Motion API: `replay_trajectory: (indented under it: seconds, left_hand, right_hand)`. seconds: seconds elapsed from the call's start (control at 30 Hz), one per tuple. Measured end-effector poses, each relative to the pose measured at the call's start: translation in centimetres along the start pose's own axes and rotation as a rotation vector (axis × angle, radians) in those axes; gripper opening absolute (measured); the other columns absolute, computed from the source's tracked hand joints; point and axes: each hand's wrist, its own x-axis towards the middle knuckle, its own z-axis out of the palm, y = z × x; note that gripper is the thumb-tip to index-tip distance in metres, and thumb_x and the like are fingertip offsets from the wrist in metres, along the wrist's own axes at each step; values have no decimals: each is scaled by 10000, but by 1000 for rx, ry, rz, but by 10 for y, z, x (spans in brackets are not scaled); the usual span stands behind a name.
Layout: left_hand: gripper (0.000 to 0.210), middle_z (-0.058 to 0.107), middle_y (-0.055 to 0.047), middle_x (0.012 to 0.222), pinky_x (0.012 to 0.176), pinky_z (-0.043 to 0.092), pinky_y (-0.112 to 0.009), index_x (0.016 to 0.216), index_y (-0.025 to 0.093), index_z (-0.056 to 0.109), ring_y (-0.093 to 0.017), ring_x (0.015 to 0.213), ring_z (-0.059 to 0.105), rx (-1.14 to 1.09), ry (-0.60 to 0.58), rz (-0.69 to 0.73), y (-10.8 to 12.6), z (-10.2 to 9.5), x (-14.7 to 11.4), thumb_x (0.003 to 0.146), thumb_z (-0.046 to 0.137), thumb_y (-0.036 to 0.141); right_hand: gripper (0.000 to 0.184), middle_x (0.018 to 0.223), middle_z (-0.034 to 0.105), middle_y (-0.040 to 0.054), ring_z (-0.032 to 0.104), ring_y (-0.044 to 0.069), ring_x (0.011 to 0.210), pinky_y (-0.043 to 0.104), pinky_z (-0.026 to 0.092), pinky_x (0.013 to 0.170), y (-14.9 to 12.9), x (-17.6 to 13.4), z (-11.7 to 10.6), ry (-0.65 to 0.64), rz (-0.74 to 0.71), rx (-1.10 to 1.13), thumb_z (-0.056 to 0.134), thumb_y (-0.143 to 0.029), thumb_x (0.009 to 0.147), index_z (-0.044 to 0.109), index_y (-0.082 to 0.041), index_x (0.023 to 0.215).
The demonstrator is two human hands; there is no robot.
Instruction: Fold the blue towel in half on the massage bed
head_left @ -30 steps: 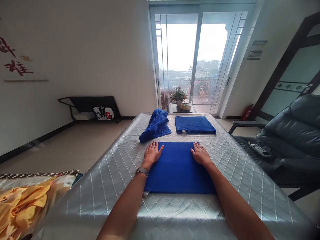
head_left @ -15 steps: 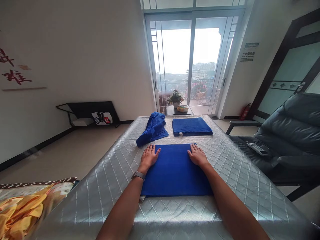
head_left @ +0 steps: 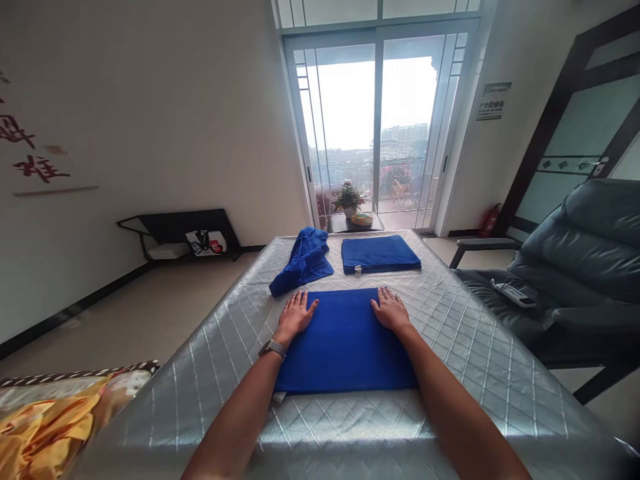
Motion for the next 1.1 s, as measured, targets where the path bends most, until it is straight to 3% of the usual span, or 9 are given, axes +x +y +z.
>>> replay_trajectory:
  seconds: [0.1, 0.17, 0.23, 0.4, 0.47, 0.53, 0.67, 0.97, 1.1]
  left_hand:
    - [811, 266, -195, 1637, 1238, 197, -462, 1571, 60, 296, -309, 1517, 262, 53, -33, -60, 10, -12, 3, 1010, 185, 635]
    - [821, 303, -228, 1615, 1235, 202, -474, 1548, 31, 339, -330, 1509, 276, 58, 24, -72, 33, -20, 5, 1010, 196, 635]
    - [783, 351, -227, 1596, 1226, 244, -461, 1521, 42, 397, -320, 1498, 310, -1, 94, 44, 71, -24, 6, 1023, 190, 609]
    - [608, 525, -142, 1507, 1207, 316, -398, 1460, 155, 507, -226, 1444, 422, -256, 176, 564, 186, -12, 1, 1064, 198, 496]
    - [584, 516, -131, 1517, 1202, 336, -399, 1468, 159, 496, -212, 1449, 412, -317, 173, 613, 212, -2, -1, 1072, 183, 452]
    - [593, 482, -133, 1543, 1202, 340, -418, 1497, 147, 458, -219, 1464, 389, -336, 143, 577, 217, 6, -2, 1074, 160, 435]
    - [643, 429, -127, 1578, 1240, 248, -463, 1529, 165, 420, -247, 1494, 332, -271, 107, 459, 185, 13, -1, 1057, 163, 518]
    - [694, 296, -115, 1648, 1251, 179, -446, 1574, 170, 333, -242, 1534, 225, -79, 32, 138, 38, 5, 0, 1037, 159, 574]
    - [751, 267, -147, 1653, 1240, 202, -428, 1577, 125, 310, -259, 1532, 228, -60, 47, 29, 6, 4, -3, 1024, 147, 607]
  right_hand:
    - [707, 1688, 155, 99, 81, 193, 1557, 374, 55, 1245, -1, 0, 1, 12, 5, 4, 204, -469, 1027, 192, -72, 1612]
    - [708, 1687, 163, 95, 89, 196, 1556, 381, 57, 1246, -2, 0, 1, 22, 5, 3, 209, -466, 1024, 199, -69, 1610]
    - [713, 1684, 172, 96, 103, 202, 1555, 391, 64, 1249, -2, 0, 2, 30, 4, 2, 211, -467, 1021, 202, -63, 1608]
    - [685, 1688, 150, 92, 105, 209, 1555, 388, 77, 1251, 3, -3, 4, 20, -47, -60, 277, -383, 1006, 194, -77, 1613]
    - [706, 1692, 119, 97, 77, 211, 1558, 368, 63, 1251, 7, -4, 5, 3, -81, -99, 345, -342, 984, 179, -74, 1616]
    - [707, 1694, 106, 91, 65, 205, 1559, 359, 62, 1250, 8, -4, 5, 0, -86, -105, 358, -319, 977, 176, -80, 1617]
    - [656, 1690, 148, 79, 104, 198, 1555, 384, 87, 1249, 5, 0, 5, 21, -45, -60, 238, -348, 1012, 201, -90, 1614]
    - [720, 1690, 144, 76, 90, 193, 1556, 384, 59, 1248, 2, 3, 5, 18, -10, -35, 179, -471, 1018, 186, -64, 1611]
    - [722, 1691, 142, 74, 85, 186, 1556, 375, 57, 1246, 2, 3, 3, 6, -3, -46, 173, -475, 1016, 183, -70, 1613]
